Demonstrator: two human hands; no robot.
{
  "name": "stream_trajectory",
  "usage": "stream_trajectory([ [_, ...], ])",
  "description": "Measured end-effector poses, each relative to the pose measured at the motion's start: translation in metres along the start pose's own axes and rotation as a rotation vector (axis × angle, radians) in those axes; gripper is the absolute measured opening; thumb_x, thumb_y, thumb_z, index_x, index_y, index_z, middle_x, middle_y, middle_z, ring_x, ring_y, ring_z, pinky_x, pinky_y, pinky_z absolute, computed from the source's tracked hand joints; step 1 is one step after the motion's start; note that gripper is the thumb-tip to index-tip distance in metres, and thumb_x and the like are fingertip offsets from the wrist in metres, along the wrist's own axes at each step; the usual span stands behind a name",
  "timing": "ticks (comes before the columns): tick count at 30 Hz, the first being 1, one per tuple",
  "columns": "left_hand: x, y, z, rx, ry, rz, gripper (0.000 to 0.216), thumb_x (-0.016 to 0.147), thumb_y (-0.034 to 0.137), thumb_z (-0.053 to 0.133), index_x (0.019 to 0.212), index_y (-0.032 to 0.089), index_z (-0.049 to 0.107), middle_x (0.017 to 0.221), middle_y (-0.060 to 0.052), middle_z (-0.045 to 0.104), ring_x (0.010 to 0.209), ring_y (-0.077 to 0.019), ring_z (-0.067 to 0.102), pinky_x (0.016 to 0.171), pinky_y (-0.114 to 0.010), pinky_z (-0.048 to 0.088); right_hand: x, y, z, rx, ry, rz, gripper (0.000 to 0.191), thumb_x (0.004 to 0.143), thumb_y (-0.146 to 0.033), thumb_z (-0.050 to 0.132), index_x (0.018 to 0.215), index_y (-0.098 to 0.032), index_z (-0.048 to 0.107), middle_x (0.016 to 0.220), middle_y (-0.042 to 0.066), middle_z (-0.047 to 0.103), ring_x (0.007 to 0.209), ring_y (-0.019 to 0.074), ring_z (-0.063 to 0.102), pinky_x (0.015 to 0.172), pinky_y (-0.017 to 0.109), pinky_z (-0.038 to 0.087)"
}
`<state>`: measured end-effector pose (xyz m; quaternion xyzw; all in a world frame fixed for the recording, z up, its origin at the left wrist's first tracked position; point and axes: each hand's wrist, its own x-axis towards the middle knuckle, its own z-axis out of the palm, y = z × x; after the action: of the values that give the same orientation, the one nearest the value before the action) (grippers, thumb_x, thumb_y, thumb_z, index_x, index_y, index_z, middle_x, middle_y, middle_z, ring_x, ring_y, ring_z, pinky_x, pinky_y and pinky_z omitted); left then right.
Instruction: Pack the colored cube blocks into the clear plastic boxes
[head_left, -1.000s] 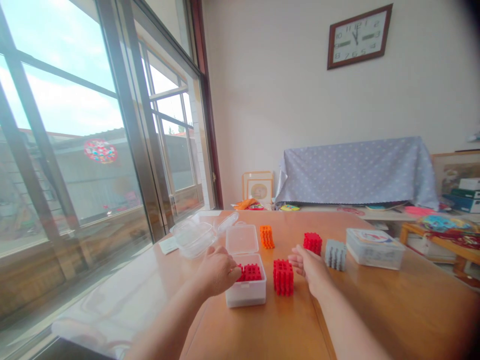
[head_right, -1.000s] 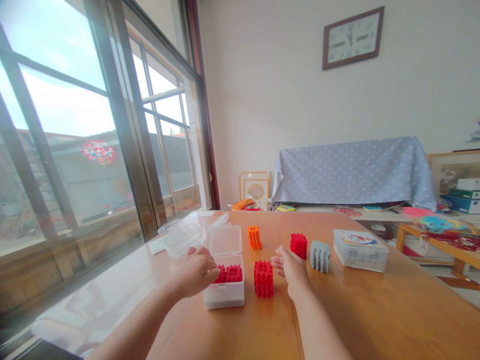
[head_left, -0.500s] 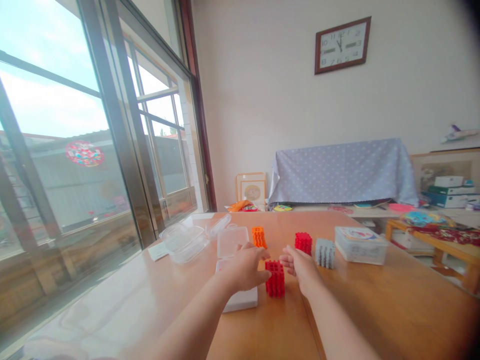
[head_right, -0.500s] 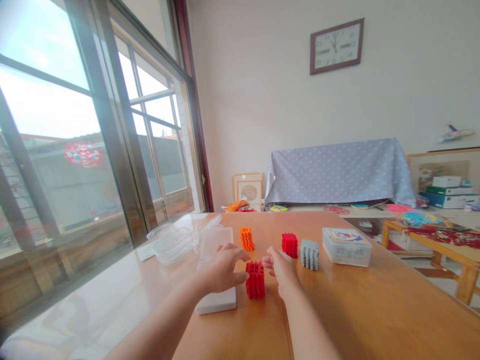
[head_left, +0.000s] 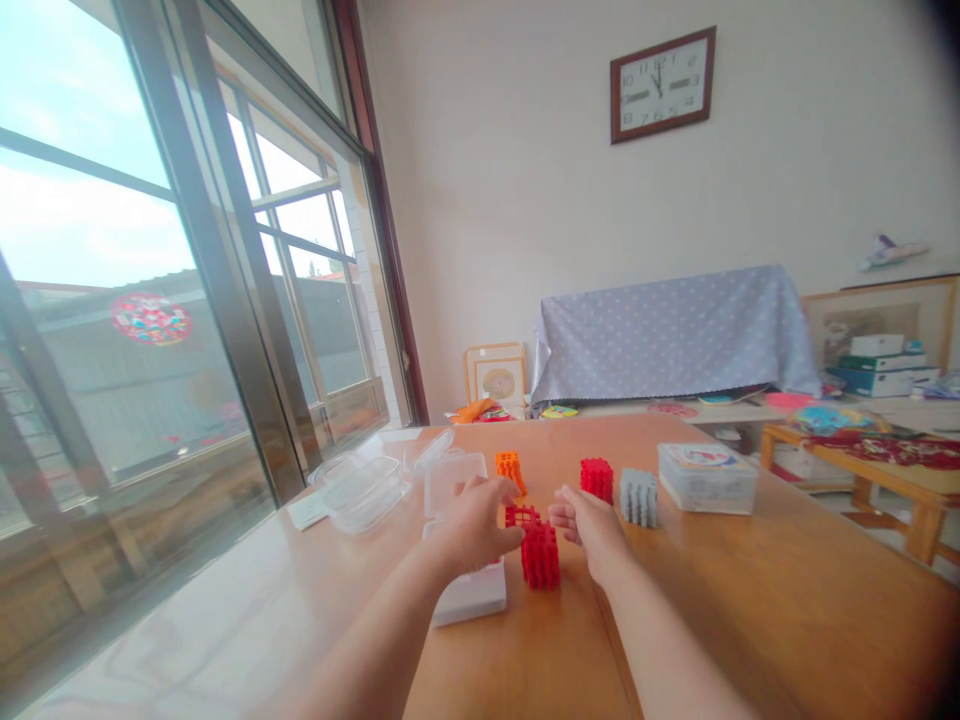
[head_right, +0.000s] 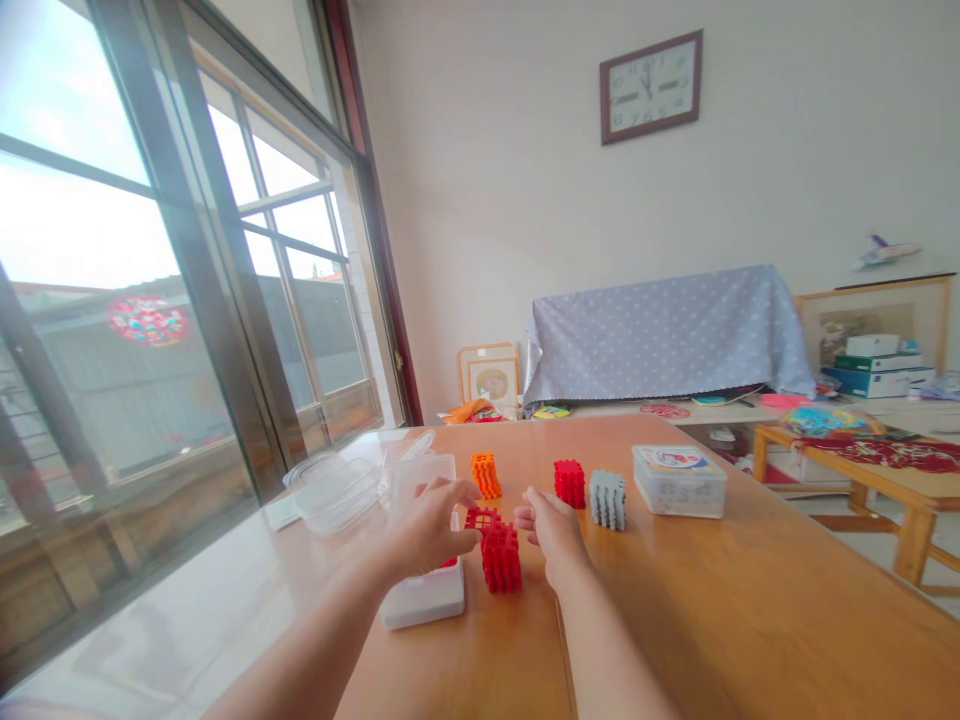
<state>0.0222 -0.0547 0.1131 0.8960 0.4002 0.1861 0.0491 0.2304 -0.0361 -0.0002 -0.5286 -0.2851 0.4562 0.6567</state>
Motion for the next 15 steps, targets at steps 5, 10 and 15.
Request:
stream_trajectory([
  [5, -0.027, -0.027, -0.016, -0.025, 0.138, -0.085, 0.032, 0.077, 0.027, 0.064, 0.109, 0.028, 0.061, 0.114, -0.002, 0.068, 0.113, -0.0259, 0.055, 0.102, -0.042, 0.035, -0.001, -0.001, 0.001, 0.002, -0.011, 0.000, 0.040, 0.074, -0.050, 0.070, 0.098, -0.017, 0.071, 0.082, 0.009, 0.077, 0.071, 0.0180, 0.072, 0.055, 0.023, 0.049],
  [10, -0.047, -0.045, -0.010, 0.005, 0.129, -0.193, 0.024, 0.076, 0.029, 0.065, 0.100, 0.027, 0.065, 0.102, -0.002, 0.069, 0.106, -0.0253, 0.057, 0.098, -0.041, 0.037, 0.001, 0.002, 0.001, -0.018, -0.018, 0.010, 0.041, 0.075, -0.051, 0.069, 0.098, -0.017, 0.070, 0.083, 0.009, 0.077, 0.071, 0.0178, 0.072, 0.055, 0.024, 0.049],
  [15, -0.051, -0.038, -0.008, 0.017, 0.003, -0.160, 0.012, 0.080, 0.033, 0.063, 0.086, 0.028, 0.072, 0.098, -0.001, 0.071, 0.108, -0.0275, 0.056, 0.099, -0.044, 0.036, 0.004, 0.004, -0.002, -0.043, -0.016, 0.016, 0.045, 0.077, -0.054, 0.066, 0.101, -0.017, 0.069, 0.086, 0.011, 0.078, 0.075, 0.0202, 0.073, 0.056, 0.025, 0.049],
])
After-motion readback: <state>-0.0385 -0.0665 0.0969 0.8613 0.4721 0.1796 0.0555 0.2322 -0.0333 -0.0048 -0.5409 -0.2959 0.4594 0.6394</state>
